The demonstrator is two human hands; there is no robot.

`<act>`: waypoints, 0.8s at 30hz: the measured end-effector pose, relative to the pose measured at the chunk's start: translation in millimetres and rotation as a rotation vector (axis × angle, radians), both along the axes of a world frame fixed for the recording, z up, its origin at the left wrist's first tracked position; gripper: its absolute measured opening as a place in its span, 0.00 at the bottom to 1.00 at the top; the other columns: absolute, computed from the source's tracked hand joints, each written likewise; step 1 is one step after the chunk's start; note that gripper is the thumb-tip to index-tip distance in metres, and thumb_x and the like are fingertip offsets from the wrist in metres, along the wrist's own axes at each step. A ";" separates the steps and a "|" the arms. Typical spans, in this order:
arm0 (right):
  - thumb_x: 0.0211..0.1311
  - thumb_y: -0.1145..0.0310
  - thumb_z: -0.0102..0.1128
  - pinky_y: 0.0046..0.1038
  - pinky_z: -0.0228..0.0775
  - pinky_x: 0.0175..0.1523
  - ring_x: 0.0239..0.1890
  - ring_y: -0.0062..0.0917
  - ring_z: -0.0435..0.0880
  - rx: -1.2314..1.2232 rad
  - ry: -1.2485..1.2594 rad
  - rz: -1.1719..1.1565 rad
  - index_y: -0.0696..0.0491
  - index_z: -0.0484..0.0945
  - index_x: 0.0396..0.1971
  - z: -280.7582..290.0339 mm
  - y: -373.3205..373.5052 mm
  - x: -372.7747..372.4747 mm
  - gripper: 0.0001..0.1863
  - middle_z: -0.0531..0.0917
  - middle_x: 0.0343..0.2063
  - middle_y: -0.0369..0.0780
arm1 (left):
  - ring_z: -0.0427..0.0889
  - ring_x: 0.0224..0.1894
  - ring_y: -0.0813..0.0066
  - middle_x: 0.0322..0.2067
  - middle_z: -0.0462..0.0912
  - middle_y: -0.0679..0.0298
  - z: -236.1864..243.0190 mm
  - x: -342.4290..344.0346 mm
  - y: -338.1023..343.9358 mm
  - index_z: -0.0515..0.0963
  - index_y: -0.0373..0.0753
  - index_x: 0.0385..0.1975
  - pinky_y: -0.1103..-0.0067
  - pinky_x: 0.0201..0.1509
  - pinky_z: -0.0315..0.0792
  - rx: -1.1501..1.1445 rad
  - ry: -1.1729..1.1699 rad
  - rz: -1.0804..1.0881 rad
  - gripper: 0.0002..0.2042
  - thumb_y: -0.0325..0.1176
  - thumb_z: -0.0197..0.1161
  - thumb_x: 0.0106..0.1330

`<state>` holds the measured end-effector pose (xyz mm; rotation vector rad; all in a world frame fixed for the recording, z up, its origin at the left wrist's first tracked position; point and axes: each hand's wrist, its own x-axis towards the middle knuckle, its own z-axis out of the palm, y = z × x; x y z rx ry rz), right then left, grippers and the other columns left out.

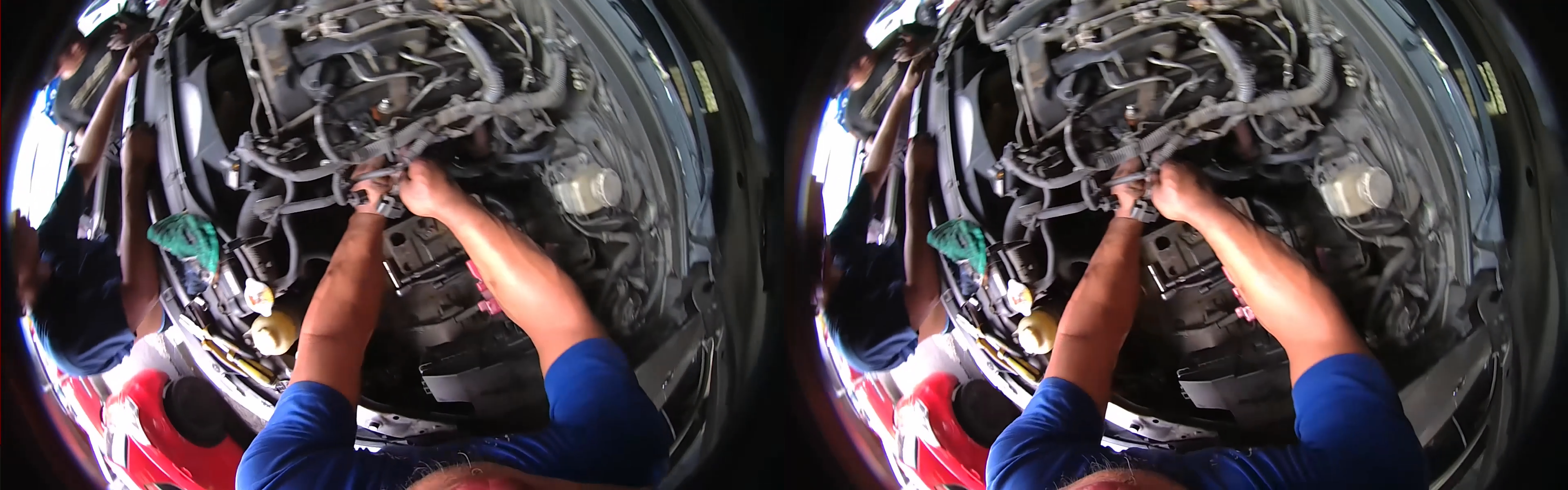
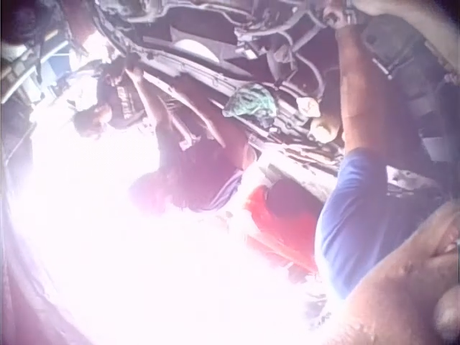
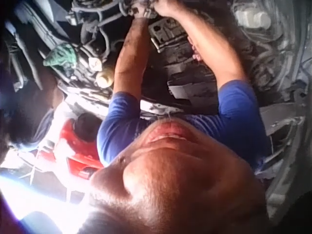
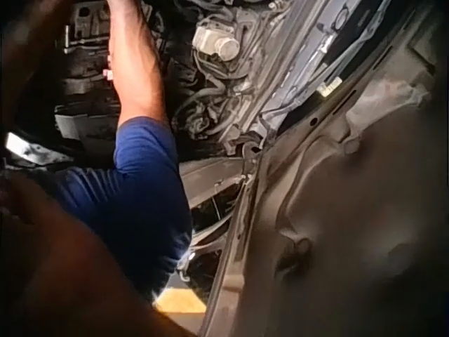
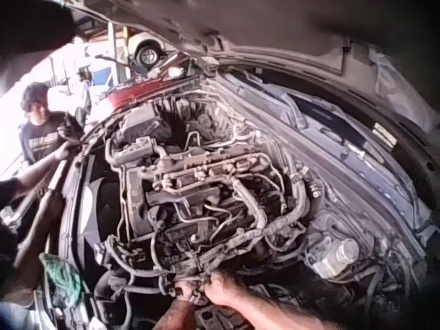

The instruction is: Inspecting and repairing various components within a car's engine bay, including working on the throttle body.

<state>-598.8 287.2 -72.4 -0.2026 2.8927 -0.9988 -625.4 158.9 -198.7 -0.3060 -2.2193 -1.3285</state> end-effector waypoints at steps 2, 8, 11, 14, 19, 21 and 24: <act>0.59 0.63 0.56 0.48 0.74 0.40 0.34 0.52 0.82 -0.051 -0.036 0.121 0.61 0.80 0.29 15.7 -51.9 1.3 0.14 0.82 0.28 0.56 | 0.76 0.31 0.71 0.29 0.79 0.64 -60.2 -2.3 -80.7 0.77 0.36 0.30 0.76 0.34 0.69 0.125 -0.281 -0.091 0.17 0.40 0.43 0.68; 0.62 0.62 0.53 0.45 0.74 0.49 0.42 0.51 0.82 -0.022 -0.135 0.093 0.61 0.81 0.35 19.3 -32.0 2.1 0.16 0.83 0.36 0.56 | 0.79 0.43 0.47 0.38 0.81 0.51 -16.0 13.1 -44.9 0.80 0.38 0.36 0.63 0.47 0.74 -0.001 -0.246 -0.069 0.10 0.32 0.64 0.54; 0.61 0.67 0.53 0.46 0.71 0.51 0.47 0.52 0.79 -0.075 -0.099 0.084 0.59 0.76 0.46 9.5 -2.5 5.3 0.15 0.81 0.41 0.56 | 0.79 0.42 0.50 0.38 0.81 0.52 27.9 31.3 -9.6 0.80 0.39 0.41 0.64 0.47 0.74 0.055 -0.164 -0.095 0.15 0.33 0.66 0.54; 0.64 0.66 0.52 0.44 0.71 0.55 0.50 0.51 0.78 -0.029 -0.223 0.116 0.57 0.75 0.48 23.6 -10.6 4.4 0.16 0.80 0.44 0.56 | 0.79 0.39 0.54 0.34 0.80 0.53 47.2 43.9 -20.1 0.79 0.38 0.40 0.67 0.45 0.73 -0.027 -0.279 -0.143 0.12 0.32 0.65 0.56; 0.64 0.63 0.53 0.43 0.73 0.52 0.47 0.51 0.79 0.072 -0.281 0.231 0.58 0.76 0.47 38.8 -23.6 4.4 0.17 0.81 0.41 0.56 | 0.80 0.41 0.50 0.34 0.82 0.52 64.6 60.6 -57.7 0.77 0.38 0.41 0.66 0.44 0.73 -0.195 -0.235 -0.250 0.15 0.30 0.66 0.53; 0.65 0.66 0.55 0.38 0.77 0.45 0.39 0.44 0.84 0.034 -0.204 0.312 0.58 0.76 0.48 27.5 1.4 -1.3 0.16 0.83 0.38 0.52 | 0.77 0.54 0.45 0.50 0.78 0.45 67.8 79.5 -50.1 0.56 0.44 0.68 0.62 0.55 0.72 -0.421 -0.417 -0.058 0.37 0.38 0.64 0.57; 0.64 0.70 0.58 0.28 0.77 0.33 0.26 0.23 0.82 -0.104 -0.372 0.169 0.58 0.76 0.48 31.0 36.8 -5.6 0.14 0.84 0.33 0.43 | 0.76 0.55 0.45 0.54 0.75 0.44 108.0 80.5 -37.0 0.60 0.42 0.66 0.61 0.57 0.71 -0.512 -0.970 -0.053 0.32 0.45 0.59 0.62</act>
